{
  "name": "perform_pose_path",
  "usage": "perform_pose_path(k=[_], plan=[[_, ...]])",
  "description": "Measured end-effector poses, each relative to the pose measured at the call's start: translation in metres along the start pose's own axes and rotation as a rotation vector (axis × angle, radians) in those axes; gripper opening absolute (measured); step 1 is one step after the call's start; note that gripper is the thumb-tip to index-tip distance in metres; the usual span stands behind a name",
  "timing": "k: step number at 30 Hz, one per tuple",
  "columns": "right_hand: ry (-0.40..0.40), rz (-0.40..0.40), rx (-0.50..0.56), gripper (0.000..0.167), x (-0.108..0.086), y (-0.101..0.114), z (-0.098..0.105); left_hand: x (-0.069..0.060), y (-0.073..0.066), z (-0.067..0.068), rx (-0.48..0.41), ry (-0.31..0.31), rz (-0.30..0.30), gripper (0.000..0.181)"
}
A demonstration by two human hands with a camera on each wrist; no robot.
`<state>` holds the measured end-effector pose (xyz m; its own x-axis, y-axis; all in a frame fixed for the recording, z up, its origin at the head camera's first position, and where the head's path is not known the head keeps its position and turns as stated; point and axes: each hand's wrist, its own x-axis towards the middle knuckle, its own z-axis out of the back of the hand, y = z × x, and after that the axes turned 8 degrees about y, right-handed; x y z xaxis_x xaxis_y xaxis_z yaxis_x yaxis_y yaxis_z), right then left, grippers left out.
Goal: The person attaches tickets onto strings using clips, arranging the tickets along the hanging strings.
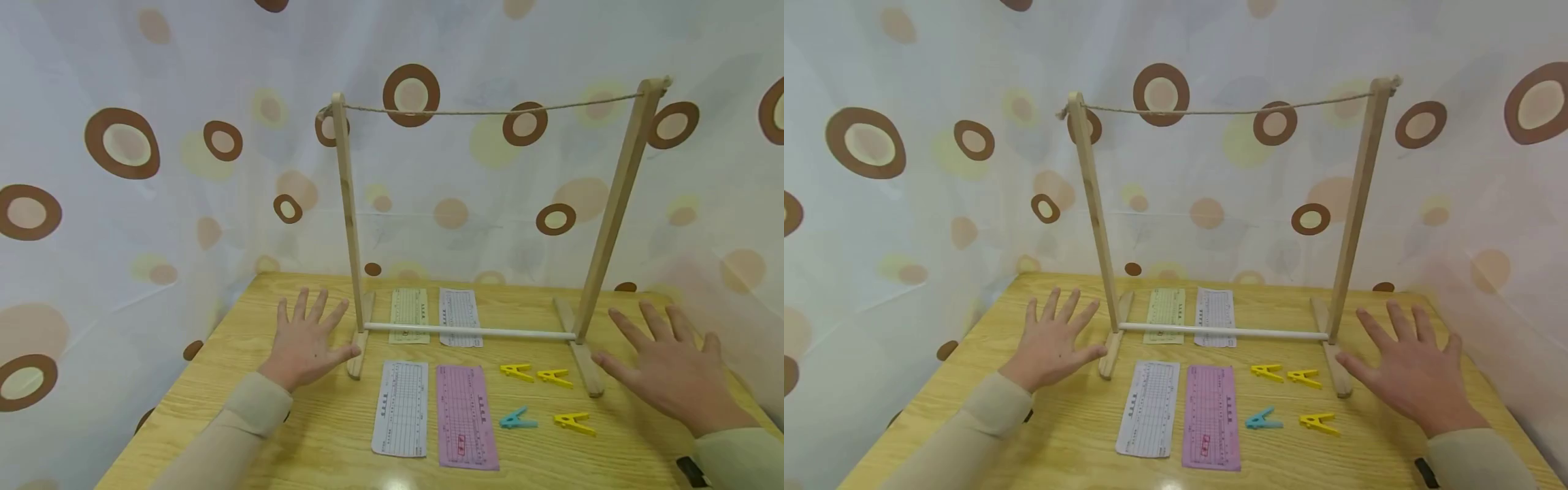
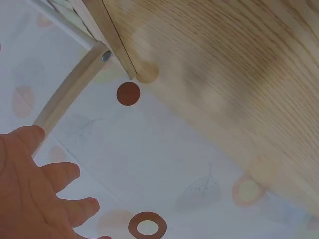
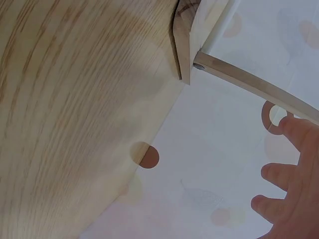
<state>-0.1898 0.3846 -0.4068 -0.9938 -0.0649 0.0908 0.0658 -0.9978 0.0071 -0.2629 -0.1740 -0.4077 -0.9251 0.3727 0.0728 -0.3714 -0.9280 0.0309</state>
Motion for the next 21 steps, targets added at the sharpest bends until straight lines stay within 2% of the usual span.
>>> perform_pose_path(k=[13, 21], plan=[[-0.028, -0.001, -0.018, 0.091, -0.0003, -0.0034, -0.0047, -0.0031, -0.0029, 0.0054, 0.020, 0.017, -0.002, 0.091], [-0.025, -0.003, -0.028, 0.087, -0.0009, -0.0029, -0.0027, -0.0035, -0.0033, 0.0047, 0.028, -0.030, -0.052, 0.090]])
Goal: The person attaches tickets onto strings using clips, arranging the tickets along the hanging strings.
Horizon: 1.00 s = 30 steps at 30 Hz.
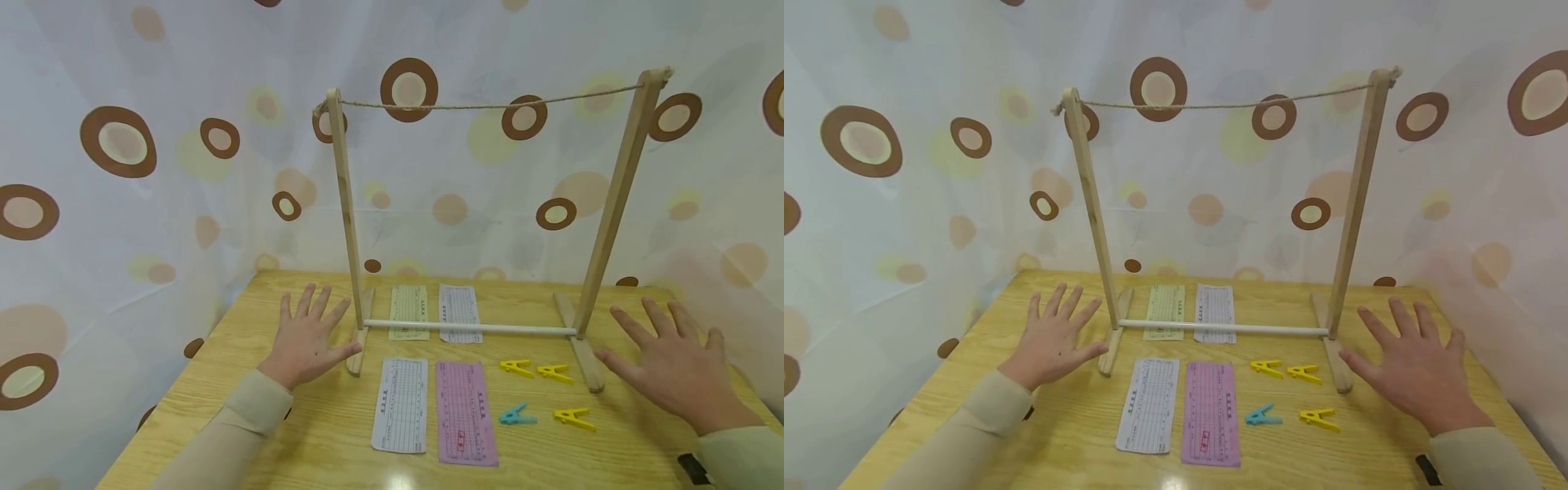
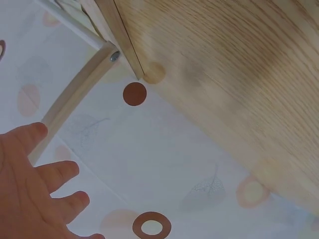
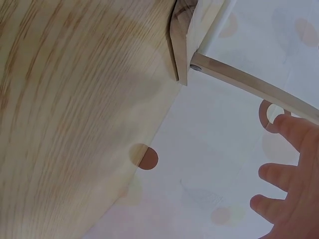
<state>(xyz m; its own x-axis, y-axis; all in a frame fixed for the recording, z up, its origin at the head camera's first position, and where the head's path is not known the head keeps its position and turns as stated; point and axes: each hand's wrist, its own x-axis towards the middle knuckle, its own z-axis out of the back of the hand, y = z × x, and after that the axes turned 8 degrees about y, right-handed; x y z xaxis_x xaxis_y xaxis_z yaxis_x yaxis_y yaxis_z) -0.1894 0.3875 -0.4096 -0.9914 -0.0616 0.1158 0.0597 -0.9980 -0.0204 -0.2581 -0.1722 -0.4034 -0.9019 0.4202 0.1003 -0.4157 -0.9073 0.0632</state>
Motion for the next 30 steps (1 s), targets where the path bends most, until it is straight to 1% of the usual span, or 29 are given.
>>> perform_pose_path(k=[8, 12, 18, 25, 30], plan=[[0.022, 0.018, 0.004, 0.084, -0.002, -0.001, 0.002, 0.000, -0.001, 0.003, -0.008, -0.002, -0.022, 0.083], [0.034, 0.036, 0.009, 0.082, -0.003, -0.001, 0.002, 0.000, -0.001, 0.001, -0.009, -0.025, -0.042, 0.079], [0.008, 0.065, 0.022, 0.078, -0.005, 0.000, 0.001, 0.003, -0.004, -0.001, 0.000, -0.046, -0.094, 0.074], [0.014, 0.078, 0.021, 0.077, -0.005, 0.003, -0.001, 0.002, -0.010, 0.001, -0.001, -0.029, -0.130, 0.075], [0.020, 0.089, 0.045, 0.076, -0.005, 0.004, -0.003, 0.002, -0.015, 0.000, -0.013, -0.031, -0.167, 0.073]])
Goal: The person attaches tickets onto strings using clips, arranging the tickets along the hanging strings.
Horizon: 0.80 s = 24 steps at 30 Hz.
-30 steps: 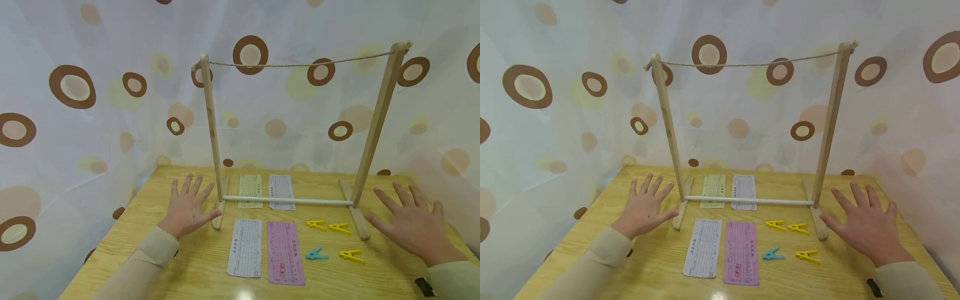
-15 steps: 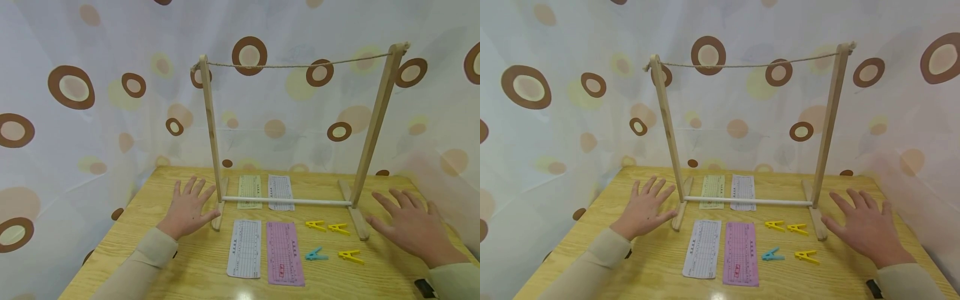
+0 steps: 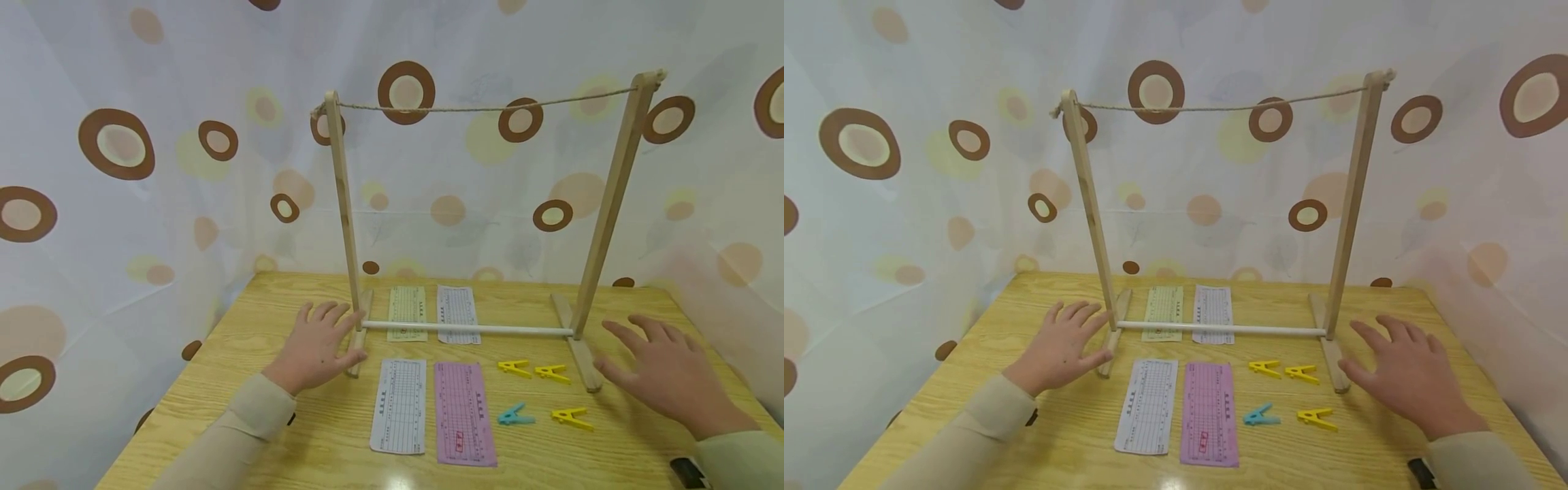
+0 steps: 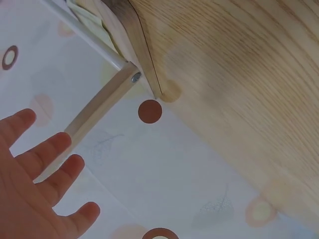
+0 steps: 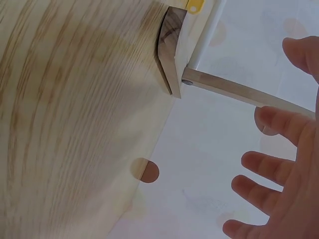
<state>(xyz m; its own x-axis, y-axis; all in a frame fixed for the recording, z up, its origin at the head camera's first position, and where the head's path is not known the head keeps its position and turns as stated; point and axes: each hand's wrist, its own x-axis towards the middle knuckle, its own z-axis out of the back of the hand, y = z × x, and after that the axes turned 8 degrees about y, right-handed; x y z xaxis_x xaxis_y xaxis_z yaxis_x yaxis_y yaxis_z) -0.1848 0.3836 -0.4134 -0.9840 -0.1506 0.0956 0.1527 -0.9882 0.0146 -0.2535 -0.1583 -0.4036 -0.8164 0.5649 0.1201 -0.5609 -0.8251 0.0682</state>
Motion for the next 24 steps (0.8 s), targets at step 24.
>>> perform_pose_path(k=[24], plan=[[0.095, 0.137, 0.203, 0.064, 0.011, 0.015, -0.010, 0.025, -0.020, -0.014, -0.295, 0.263, -0.132, 0.064]])
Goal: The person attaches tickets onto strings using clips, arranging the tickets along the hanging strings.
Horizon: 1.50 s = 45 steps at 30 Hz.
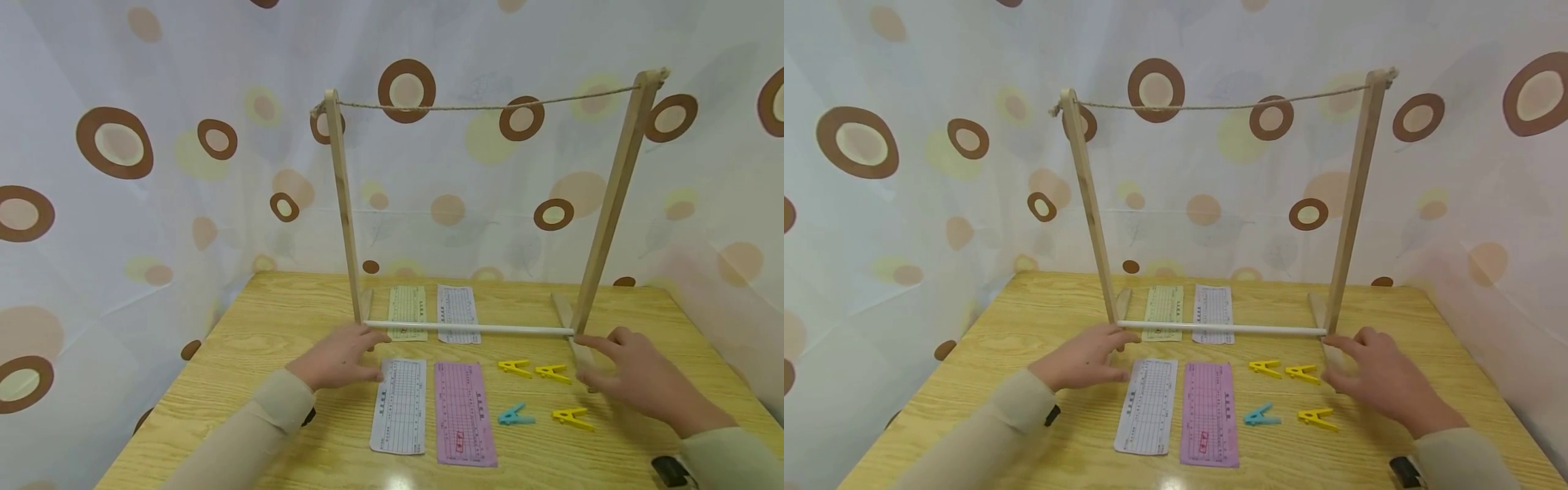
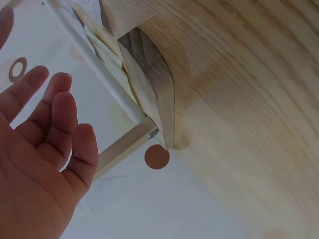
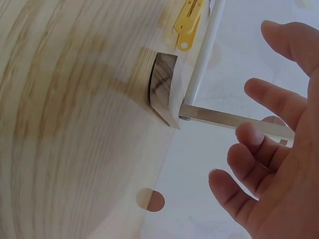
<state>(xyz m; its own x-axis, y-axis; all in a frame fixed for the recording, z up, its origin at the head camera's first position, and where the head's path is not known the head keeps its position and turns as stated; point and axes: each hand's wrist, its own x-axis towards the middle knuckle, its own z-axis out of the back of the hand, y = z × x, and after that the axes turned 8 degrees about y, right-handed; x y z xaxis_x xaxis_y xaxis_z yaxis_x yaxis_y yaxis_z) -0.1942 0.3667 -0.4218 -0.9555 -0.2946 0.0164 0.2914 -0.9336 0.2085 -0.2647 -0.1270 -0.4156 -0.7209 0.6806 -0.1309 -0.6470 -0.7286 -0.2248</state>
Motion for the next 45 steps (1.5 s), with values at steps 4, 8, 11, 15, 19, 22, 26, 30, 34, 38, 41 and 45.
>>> perform_pose_path(k=[4, 8, 11, 15, 19, 22, 26, 30, 34, 38, 41, 45], plan=[[0.024, 0.024, 0.023, 0.064, 0.002, 0.000, -0.004, 0.008, 0.000, -0.005, -0.042, 0.063, 0.001, 0.060], [0.051, 0.047, 0.046, 0.063, 0.003, 0.003, -0.006, 0.015, 0.002, -0.011, -0.070, 0.105, 0.018, 0.056], [0.076, 0.054, 0.061, 0.062, 0.004, 0.005, -0.007, 0.019, 0.001, -0.014, -0.090, 0.126, 0.041, 0.051], [0.113, 0.064, 0.074, 0.061, 0.006, 0.004, -0.009, 0.023, 0.000, -0.015, -0.104, 0.141, 0.067, 0.045], [0.151, 0.063, 0.093, 0.061, 0.008, 0.001, -0.011, 0.029, -0.001, -0.015, -0.104, 0.140, 0.106, 0.040], [0.178, 0.046, 0.108, 0.059, 0.009, -0.001, -0.014, 0.033, -0.001, -0.016, -0.099, 0.131, 0.153, 0.032], [0.205, 0.028, 0.110, 0.055, 0.012, -0.005, -0.018, 0.038, -0.002, -0.016, -0.090, 0.121, 0.207, 0.024], [0.231, 0.009, 0.111, 0.050, 0.017, -0.007, -0.019, 0.041, -0.002, -0.017, -0.096, 0.125, 0.223, 0.021], [0.253, -0.001, 0.107, 0.046, 0.022, -0.007, -0.019, 0.042, -0.002, -0.018, -0.156, 0.140, 0.216, 0.014], [0.258, -0.002, 0.095, 0.045, 0.025, -0.005, -0.019, 0.042, -0.001, -0.018, -0.173, 0.179, 0.181, 0.015], [0.256, -0.003, 0.091, 0.045, 0.026, -0.004, -0.020, 0.042, 0.001, -0.018, -0.139, 0.201, 0.141, 0.021], [0.255, -0.001, 0.076, 0.045, 0.026, -0.003, -0.021, 0.039, 0.004, -0.018, -0.184, 0.186, 0.109, 0.020]])
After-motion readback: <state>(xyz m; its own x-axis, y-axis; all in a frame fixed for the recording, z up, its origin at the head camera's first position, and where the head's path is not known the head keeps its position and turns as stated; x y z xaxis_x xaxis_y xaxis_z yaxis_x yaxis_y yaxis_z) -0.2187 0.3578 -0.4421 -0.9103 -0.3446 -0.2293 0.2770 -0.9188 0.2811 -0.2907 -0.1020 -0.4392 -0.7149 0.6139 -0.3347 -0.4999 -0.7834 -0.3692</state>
